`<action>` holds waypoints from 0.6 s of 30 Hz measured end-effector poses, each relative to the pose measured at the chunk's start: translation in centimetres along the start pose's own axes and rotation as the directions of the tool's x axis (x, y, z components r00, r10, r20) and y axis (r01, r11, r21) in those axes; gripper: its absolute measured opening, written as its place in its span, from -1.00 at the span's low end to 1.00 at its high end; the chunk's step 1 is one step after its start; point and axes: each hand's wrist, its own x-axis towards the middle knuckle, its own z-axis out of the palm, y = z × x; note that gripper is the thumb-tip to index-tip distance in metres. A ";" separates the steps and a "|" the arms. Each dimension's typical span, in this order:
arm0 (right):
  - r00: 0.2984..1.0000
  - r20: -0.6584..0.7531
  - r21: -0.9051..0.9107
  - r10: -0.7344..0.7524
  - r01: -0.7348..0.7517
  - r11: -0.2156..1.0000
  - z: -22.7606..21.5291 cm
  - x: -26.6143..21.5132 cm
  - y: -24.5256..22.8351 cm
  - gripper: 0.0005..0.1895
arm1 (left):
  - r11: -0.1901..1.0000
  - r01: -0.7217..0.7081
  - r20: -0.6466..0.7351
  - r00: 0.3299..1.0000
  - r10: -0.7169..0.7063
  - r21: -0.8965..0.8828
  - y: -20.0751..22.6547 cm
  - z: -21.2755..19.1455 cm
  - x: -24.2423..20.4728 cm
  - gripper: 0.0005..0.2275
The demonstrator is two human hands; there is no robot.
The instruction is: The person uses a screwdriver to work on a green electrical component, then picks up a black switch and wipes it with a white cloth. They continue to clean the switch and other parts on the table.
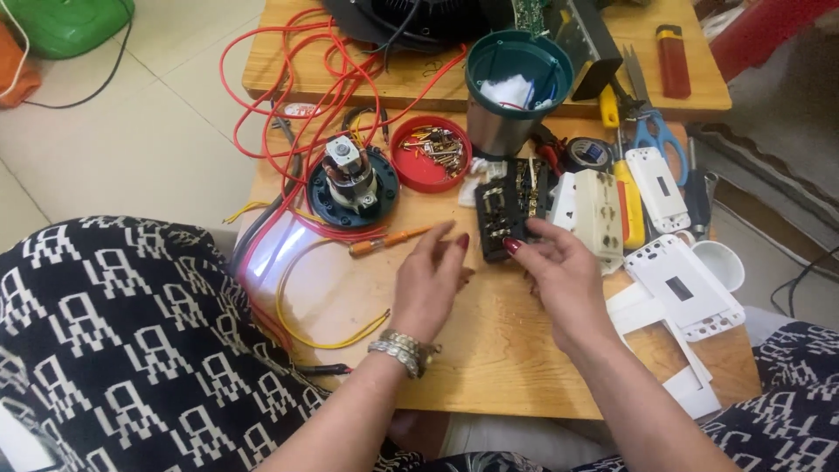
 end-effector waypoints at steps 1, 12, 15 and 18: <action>1.000 -0.003 0.001 0.000 0.000 1.000 0.0 0.0 0.1 -0.46 | 1.000 -0.001 0.003 1.000 0.001 0.001 0.0 0.1 0.4 -0.56; 0.987 0.140 -0.010 -0.078 0.081 0.997 2.2 -1.4 0.5 -0.46 | 0.806 0.170 0.072 0.985 -0.157 -0.567 -2.3 0.5 2.6 -0.22; 0.957 0.221 -0.181 -0.190 0.232 0.956 2.0 0.4 1.6 -0.57 | 0.943 0.101 -0.124 0.981 -0.147 -0.318 -0.6 0.2 2.1 -0.34; 0.907 0.224 -0.351 -0.356 0.416 0.839 2.0 2.1 2.6 -0.66 | 0.995 0.098 -0.338 0.936 -0.099 -0.020 -1.0 -0.5 2.1 -0.41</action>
